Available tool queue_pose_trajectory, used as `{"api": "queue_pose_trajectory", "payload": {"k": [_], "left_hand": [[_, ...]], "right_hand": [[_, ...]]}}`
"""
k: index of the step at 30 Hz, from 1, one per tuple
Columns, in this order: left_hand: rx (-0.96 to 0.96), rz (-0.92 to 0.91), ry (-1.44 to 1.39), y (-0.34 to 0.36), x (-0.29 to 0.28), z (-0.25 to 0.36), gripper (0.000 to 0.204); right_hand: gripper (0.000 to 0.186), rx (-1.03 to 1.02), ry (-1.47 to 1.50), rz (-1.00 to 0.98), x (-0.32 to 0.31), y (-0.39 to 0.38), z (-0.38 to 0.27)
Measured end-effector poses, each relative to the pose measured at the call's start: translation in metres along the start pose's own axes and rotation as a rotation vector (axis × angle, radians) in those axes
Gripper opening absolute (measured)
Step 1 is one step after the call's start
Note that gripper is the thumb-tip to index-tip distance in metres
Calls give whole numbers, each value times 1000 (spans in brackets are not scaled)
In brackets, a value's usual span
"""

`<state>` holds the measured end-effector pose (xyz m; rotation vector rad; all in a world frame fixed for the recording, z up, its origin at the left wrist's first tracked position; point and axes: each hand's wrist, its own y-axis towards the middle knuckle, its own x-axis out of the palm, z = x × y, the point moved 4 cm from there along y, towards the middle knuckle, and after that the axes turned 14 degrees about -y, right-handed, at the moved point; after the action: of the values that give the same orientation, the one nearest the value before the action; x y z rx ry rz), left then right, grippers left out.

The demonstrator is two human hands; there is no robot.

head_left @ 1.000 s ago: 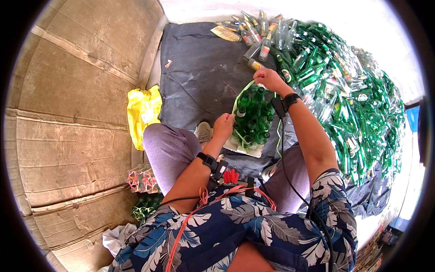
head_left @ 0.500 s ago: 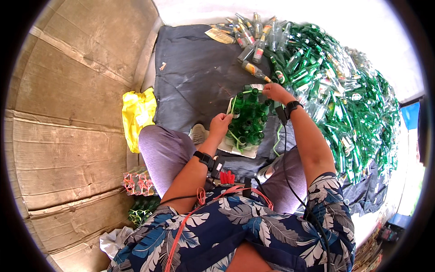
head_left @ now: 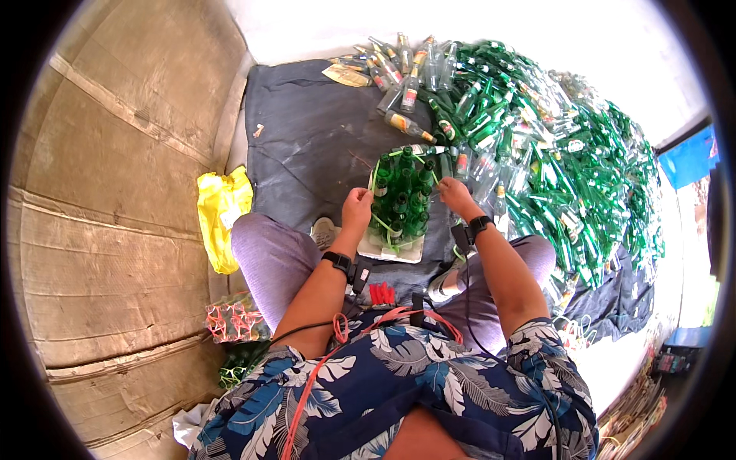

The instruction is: The person sits on the floor and ties green plastic bottles together using a green string. They pick up bottles from a pile, thread the string through them, and secure them in a bundle.

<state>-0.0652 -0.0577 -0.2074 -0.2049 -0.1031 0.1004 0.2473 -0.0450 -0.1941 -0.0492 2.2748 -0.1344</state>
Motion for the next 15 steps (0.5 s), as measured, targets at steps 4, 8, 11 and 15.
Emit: {"api": "queue_pose_trajectory", "payload": {"k": [4, 8, 11, 15], "left_hand": [[343, 163, 289, -17, -5, 24, 24], [361, -1, 375, -48, 10, 63, 27], [237, -289, 477, -83, 21, 78, 36], [206, -378, 616, -98, 16, 63, 46]], "right_hand": [[27, 108, 19, 45, 3, -46, -19], [26, 168, 119, 63, 9, -77, -15], [26, 225, 133, 58, 16, -92, -24], [25, 208, 183, 8, 24, -107, -44]]}}
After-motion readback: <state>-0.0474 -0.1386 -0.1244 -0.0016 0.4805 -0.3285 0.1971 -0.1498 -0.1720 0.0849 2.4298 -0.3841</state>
